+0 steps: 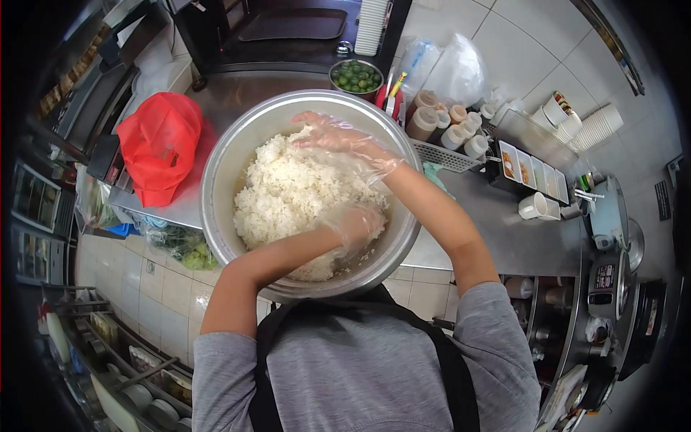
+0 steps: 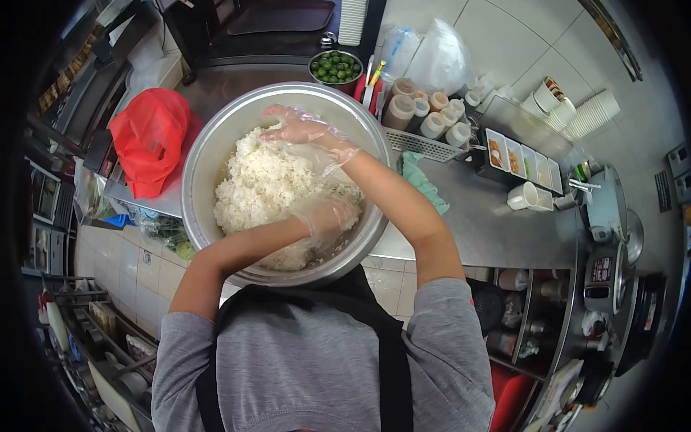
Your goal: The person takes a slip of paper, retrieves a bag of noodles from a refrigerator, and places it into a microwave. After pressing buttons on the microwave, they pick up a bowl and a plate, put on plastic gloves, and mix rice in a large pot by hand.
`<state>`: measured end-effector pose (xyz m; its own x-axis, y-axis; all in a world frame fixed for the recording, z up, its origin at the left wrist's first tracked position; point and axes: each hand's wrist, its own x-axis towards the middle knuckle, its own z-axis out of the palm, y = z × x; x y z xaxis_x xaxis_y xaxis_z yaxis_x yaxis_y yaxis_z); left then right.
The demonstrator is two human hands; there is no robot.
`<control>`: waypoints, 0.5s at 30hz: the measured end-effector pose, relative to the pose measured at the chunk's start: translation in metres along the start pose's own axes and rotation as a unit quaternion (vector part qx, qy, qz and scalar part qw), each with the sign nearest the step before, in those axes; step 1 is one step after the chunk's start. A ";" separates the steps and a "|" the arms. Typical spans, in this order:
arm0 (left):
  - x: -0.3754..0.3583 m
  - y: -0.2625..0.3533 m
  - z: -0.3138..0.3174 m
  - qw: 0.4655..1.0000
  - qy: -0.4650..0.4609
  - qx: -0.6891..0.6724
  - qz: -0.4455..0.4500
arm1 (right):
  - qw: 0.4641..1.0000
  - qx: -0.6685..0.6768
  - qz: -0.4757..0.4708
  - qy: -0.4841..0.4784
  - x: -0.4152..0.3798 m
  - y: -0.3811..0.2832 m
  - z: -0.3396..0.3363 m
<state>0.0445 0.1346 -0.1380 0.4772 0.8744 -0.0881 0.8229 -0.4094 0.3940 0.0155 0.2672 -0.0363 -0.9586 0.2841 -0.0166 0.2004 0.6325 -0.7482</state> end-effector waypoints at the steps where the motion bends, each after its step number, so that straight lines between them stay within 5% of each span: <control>1: 0.000 -0.003 -0.010 0.999 0.010 -0.025 -0.026 | 1.000 0.016 0.011 -0.009 -0.004 0.000 -0.005; 7: -0.036 -0.041 -0.098 0.918 0.203 -0.286 -0.185 | 0.979 0.189 0.042 -0.054 -0.048 -0.003 -0.024; 10: -0.071 -0.047 -0.133 0.931 0.235 -0.132 -0.245 | 0.899 0.354 0.229 -0.121 -0.052 -0.027 -0.010; 12: -0.083 -0.077 -0.114 0.933 0.244 -0.018 -0.265 | 0.950 0.290 0.084 -0.081 -0.038 -0.018 0.008; 13: -0.087 -0.064 -0.130 0.944 0.150 0.036 -0.292 | 0.980 0.190 -0.036 -0.052 -0.023 0.008 0.020; 15: -0.097 -0.087 -0.107 0.949 0.204 0.102 -0.220 | 0.967 0.227 -0.101 -0.055 -0.016 0.012 0.024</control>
<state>-0.1061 0.1129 -0.0659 -0.0504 0.9833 0.1749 0.9773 0.0125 0.2117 0.0281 0.2534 -0.0607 -0.9898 0.0929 0.1082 -0.0785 0.2785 -0.9572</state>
